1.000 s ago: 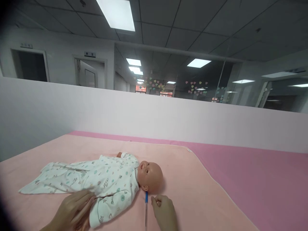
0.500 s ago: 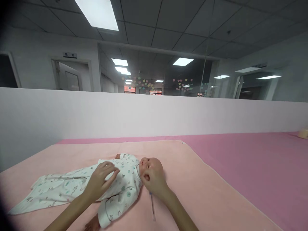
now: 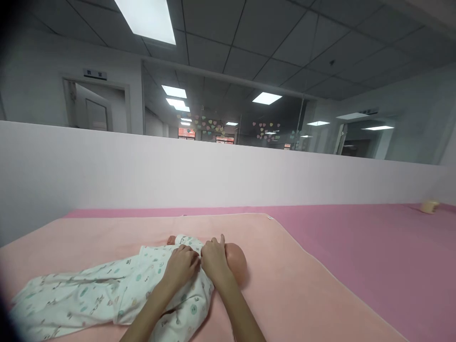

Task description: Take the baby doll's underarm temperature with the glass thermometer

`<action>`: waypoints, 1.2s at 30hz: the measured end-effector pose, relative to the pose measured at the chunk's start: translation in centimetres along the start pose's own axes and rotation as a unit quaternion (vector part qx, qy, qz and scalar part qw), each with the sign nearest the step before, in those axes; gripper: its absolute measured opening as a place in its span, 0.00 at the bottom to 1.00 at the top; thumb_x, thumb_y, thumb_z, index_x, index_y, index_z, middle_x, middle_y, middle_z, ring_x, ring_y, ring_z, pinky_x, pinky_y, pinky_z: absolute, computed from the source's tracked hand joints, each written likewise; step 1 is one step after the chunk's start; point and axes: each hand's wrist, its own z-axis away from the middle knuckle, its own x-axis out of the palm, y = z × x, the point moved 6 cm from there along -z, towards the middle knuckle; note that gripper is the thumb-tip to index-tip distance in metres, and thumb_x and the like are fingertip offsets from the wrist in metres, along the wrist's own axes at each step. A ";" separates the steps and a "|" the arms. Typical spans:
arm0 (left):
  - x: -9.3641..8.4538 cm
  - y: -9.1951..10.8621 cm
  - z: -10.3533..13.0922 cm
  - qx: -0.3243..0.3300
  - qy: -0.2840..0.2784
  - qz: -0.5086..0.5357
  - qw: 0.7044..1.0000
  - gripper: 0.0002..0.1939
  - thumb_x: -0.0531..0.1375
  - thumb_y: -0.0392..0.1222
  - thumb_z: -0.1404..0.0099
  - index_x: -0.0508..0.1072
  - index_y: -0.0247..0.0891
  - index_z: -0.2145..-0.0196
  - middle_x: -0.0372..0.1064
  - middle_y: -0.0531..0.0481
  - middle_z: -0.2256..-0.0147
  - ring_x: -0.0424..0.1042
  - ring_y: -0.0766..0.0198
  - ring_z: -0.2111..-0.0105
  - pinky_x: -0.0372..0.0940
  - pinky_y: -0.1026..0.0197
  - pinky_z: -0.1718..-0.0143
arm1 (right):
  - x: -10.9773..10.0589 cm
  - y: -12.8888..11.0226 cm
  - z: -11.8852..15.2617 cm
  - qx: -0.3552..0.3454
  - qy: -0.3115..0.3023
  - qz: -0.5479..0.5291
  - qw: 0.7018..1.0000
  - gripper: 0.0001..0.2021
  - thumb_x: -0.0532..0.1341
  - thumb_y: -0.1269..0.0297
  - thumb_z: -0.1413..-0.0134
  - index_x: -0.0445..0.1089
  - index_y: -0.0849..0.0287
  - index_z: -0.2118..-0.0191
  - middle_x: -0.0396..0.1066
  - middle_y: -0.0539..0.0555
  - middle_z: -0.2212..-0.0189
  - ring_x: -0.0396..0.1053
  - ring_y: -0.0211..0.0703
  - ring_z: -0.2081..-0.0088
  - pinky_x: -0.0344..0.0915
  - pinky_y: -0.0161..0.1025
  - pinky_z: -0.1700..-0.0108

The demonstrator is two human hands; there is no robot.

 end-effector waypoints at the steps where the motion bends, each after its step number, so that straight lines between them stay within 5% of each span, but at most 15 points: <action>1: 0.2 -0.1 0.1 -0.001 0.003 0.003 1.000 0.15 0.49 0.40 0.39 0.75 0.38 0.67 0.70 0.43 0.66 0.63 0.56 0.60 0.55 0.55 0.58 | 0.1 -0.1 0.0 -0.007 0.000 0.002 1.000 0.11 0.52 0.74 0.48 0.70 0.58 0.71 0.69 0.54 0.70 0.62 0.43 0.61 0.37 0.52 0.44; 13: 0.2 -0.3 -0.3 -0.044 -0.012 0.101 0.994 0.13 0.51 0.39 0.42 0.76 0.40 0.70 0.72 0.48 0.67 0.66 0.58 0.62 0.56 0.59 0.61 | 0.2 0.6 0.7 -0.011 0.025 0.011 1.000 0.07 0.57 0.64 0.49 0.72 0.57 0.72 0.67 0.53 0.68 0.59 0.45 0.59 0.32 0.55 0.43; 36: -0.1 -0.1 0.1 -0.119 0.019 0.149 0.981 0.14 0.49 0.40 0.40 0.73 0.37 0.72 0.72 0.49 0.70 0.67 0.64 0.69 0.52 0.66 0.71 | -0.5 0.4 0.7 -0.031 0.043 -0.027 0.998 0.11 0.51 0.70 0.48 0.70 0.59 0.72 0.69 0.53 0.68 0.60 0.43 0.60 0.39 0.50 0.46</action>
